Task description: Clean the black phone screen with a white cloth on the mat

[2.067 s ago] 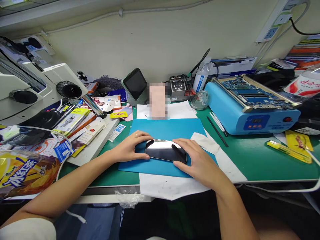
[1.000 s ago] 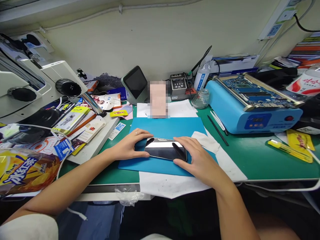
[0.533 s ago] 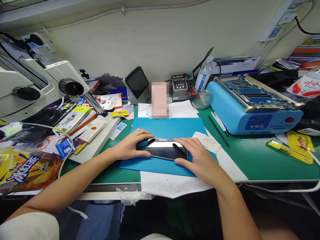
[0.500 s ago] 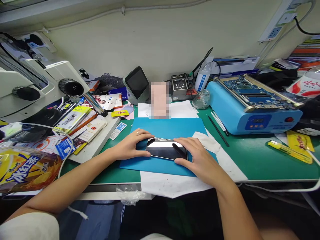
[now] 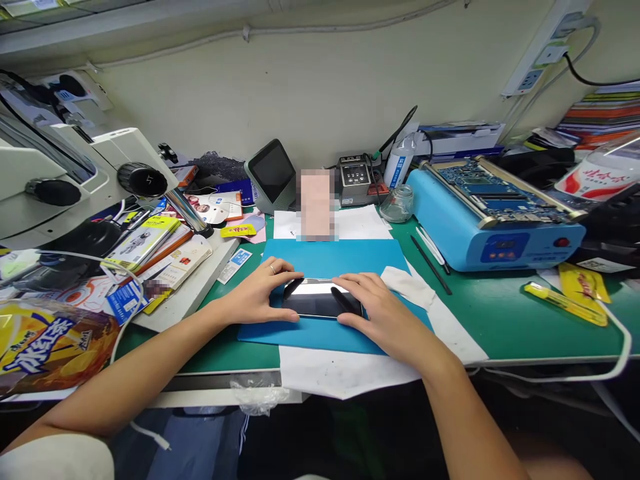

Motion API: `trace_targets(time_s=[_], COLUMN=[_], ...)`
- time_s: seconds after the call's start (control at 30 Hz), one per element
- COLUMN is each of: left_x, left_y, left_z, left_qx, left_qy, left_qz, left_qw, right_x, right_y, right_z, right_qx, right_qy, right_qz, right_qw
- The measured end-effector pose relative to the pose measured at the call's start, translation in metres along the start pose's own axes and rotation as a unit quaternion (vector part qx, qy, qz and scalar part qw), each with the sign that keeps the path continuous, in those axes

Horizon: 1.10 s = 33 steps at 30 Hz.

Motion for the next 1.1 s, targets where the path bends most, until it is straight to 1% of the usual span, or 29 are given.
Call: trace_targets(time_s=[0.13, 0.3, 0.53, 0.7, 1.1], left_x=[0.001, 0.003, 0.004, 0.002, 0.004], left_y=[0.000, -0.001, 0.000, 0.000, -0.001], left_z=[-0.001, 0.000, -0.002, -0.002, -0.003], left_qx=[-0.001, -0.001, 0.005, 0.012, -0.001], left_qy=[-0.017, -0.010, -0.011, -0.023, -0.015], left_qz=[0.005, 0.018, 0.013, 0.015, 0.023], left_qw=[1.000, 1.000, 1.000, 1.000, 1.000], right_x=[-0.002, -0.005, -0.010, -0.008, -0.005], right_y=[-0.004, -0.005, -0.002, -0.001, -0.001], right_z=[-0.003, -0.005, -0.007, -0.007, -0.006], right_qx=[0.003, 0.008, -0.017, -0.029, -0.057], right_qy=[-0.005, -0.015, -0.026, -0.011, 0.004], right_qz=[-0.006, -0.005, -0.017, 0.002, 0.033], right_qw=[1.000, 1.000, 0.999, 1.000, 0.998])
Point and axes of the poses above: each hand's wrist, its own y-axis away from the middle knuckle, its own z-axis out of the back of the hand, x = y × z, the point moved 5 cm from there along -y, towards the middle knuckle, and after that the axes turned 14 degrees about -x, right-handed, at the moved point
